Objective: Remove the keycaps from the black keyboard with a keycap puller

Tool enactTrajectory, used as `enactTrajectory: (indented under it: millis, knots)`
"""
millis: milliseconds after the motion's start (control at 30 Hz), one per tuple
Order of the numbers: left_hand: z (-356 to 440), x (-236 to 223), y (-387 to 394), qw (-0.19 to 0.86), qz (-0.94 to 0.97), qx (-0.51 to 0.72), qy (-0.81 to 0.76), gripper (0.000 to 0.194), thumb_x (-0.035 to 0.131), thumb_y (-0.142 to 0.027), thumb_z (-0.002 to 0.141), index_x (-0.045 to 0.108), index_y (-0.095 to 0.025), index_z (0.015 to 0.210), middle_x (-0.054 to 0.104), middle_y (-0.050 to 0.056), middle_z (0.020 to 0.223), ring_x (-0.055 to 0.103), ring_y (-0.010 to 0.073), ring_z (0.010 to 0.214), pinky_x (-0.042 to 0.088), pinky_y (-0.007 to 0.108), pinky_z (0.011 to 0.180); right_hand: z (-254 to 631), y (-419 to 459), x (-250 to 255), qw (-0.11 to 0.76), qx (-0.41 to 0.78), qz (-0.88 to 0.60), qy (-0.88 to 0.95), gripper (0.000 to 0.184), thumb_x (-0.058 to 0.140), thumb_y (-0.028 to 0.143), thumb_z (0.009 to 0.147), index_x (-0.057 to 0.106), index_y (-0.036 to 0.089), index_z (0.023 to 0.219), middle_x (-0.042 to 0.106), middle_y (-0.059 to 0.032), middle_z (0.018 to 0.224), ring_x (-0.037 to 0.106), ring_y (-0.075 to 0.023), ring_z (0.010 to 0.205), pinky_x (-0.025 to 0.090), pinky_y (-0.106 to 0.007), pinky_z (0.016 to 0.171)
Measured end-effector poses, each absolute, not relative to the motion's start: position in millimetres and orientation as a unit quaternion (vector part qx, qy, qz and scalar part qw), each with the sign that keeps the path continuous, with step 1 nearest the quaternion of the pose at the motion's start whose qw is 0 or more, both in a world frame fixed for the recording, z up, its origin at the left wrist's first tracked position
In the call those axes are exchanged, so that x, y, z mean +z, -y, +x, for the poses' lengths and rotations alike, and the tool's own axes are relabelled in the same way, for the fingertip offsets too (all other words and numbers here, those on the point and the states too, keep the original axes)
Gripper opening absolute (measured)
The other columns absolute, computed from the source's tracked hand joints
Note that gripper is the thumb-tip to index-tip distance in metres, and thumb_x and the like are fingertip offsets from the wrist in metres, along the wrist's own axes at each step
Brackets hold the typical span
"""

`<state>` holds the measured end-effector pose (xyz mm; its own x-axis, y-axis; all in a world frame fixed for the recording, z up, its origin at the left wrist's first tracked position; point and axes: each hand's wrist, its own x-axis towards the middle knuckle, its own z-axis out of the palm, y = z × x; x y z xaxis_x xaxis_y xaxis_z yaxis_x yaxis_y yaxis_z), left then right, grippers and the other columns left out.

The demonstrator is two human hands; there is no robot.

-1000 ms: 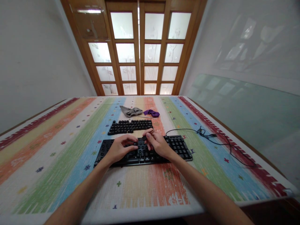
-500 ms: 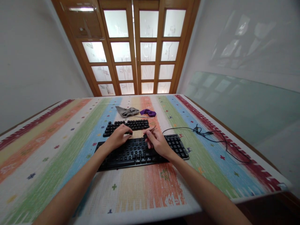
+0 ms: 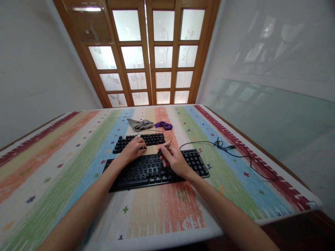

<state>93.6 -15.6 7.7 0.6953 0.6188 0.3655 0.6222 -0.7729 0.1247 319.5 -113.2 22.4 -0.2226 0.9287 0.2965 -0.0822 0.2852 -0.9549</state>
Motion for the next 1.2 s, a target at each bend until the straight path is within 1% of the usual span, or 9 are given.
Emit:
enactTrajectory:
  millis: [333,500,600,733,867,933,1033,1133,1200]
  knots:
    - [96,6,14,0.04,-0.912,-0.204,0.353,0.007,0.062,-0.016,0.085,0.068,-0.017,0.081,0.062,0.007,0.091,0.052,0.0236,0.092,0.048,0.039,0.087,317,113,17,0.497,0.471,-0.367,0.63,0.043,0.048,0.059,0.093,0.056,0.017,0.09,0.056,0.0025,0.065,0.05,-0.0073,0.042,0.035,-0.02,0.04]
    - [95,6,15,0.056,-0.909,-0.208,0.357,0.004,0.065,-0.021,0.084,0.068,-0.018,0.085,0.062,0.006,0.092,0.053,0.0232,0.092,0.049,0.039,0.087,319,116,17,0.455,0.448,-0.373,0.673,0.041,0.048,0.055,0.095,0.055,0.016,0.083,0.057,0.0017,0.063,0.051,-0.0083,0.044,0.038,-0.021,0.044]
    - [95,10,21,0.061,-0.902,-0.221,0.367,0.008,0.065,-0.021,0.084,0.068,-0.018,0.091,0.063,0.007,0.095,0.054,0.0239,0.093,0.049,0.04,0.087,319,118,17,0.419,0.446,-0.363,0.703,0.04,0.048,0.053,0.096,0.056,0.016,0.083,0.058,0.0009,0.065,0.051,-0.0084,0.044,0.038,-0.021,0.044]
    - [92,18,44,0.03,-0.89,-0.251,0.379,0.012,0.061,-0.027,0.09,0.068,-0.018,0.094,0.065,0.008,0.096,0.056,0.0241,0.095,0.05,0.041,0.087,319,120,18,0.394,0.443,-0.346,0.727,0.037,0.048,0.049,0.097,0.057,0.016,0.085,0.06,0.0006,0.067,0.05,-0.008,0.044,0.04,-0.022,0.046]
    - [86,20,76,-0.034,-0.888,-0.266,0.374,0.019,0.052,-0.029,0.096,0.067,-0.018,0.098,0.069,0.007,0.099,0.061,0.0219,0.095,0.052,0.04,0.089,317,120,19,0.383,0.434,-0.343,0.74,0.038,0.047,0.048,0.098,0.056,0.016,0.079,0.059,0.0006,0.065,0.048,-0.0076,0.044,0.04,-0.022,0.047]
    - [82,16,90,-0.056,-0.894,-0.264,0.358,0.021,0.051,-0.028,0.097,0.067,-0.018,0.103,0.069,0.008,0.106,0.062,0.0217,0.099,0.053,0.04,0.091,316,120,18,0.375,0.437,-0.341,0.743,0.04,0.049,0.049,0.097,0.056,0.016,0.076,0.058,0.0009,0.063,0.049,-0.0075,0.044,0.04,-0.021,0.047]
    - [76,7,103,-0.072,-0.891,-0.28,0.35,0.023,0.05,-0.027,0.097,0.067,-0.019,0.111,0.067,0.01,0.119,0.062,0.0223,0.11,0.052,0.041,0.097,312,120,16,0.377,0.472,-0.348,0.717,0.039,0.052,0.052,0.094,0.055,0.016,0.081,0.058,0.0008,0.064,0.053,-0.0084,0.045,0.04,-0.02,0.044]
    - [73,-1,107,-0.082,-0.891,-0.285,0.343,0.023,0.052,-0.025,0.096,0.068,-0.02,0.111,0.067,0.01,0.12,0.062,0.0231,0.111,0.052,0.042,0.098,305,123,12,0.386,0.517,-0.358,0.675,0.04,0.054,0.056,0.091,0.053,0.017,0.084,0.059,0.0008,0.065,0.056,-0.0101,0.045,0.042,-0.02,0.039]
    - [73,-3,108,-0.088,-0.892,-0.282,0.343,0.023,0.053,-0.025,0.095,0.069,-0.02,0.11,0.068,0.01,0.118,0.062,0.0236,0.11,0.053,0.043,0.098,300,126,11,0.392,0.526,-0.359,0.664,0.039,0.054,0.056,0.09,0.053,0.017,0.085,0.058,0.0016,0.064,0.057,-0.0103,0.044,0.043,-0.02,0.039]
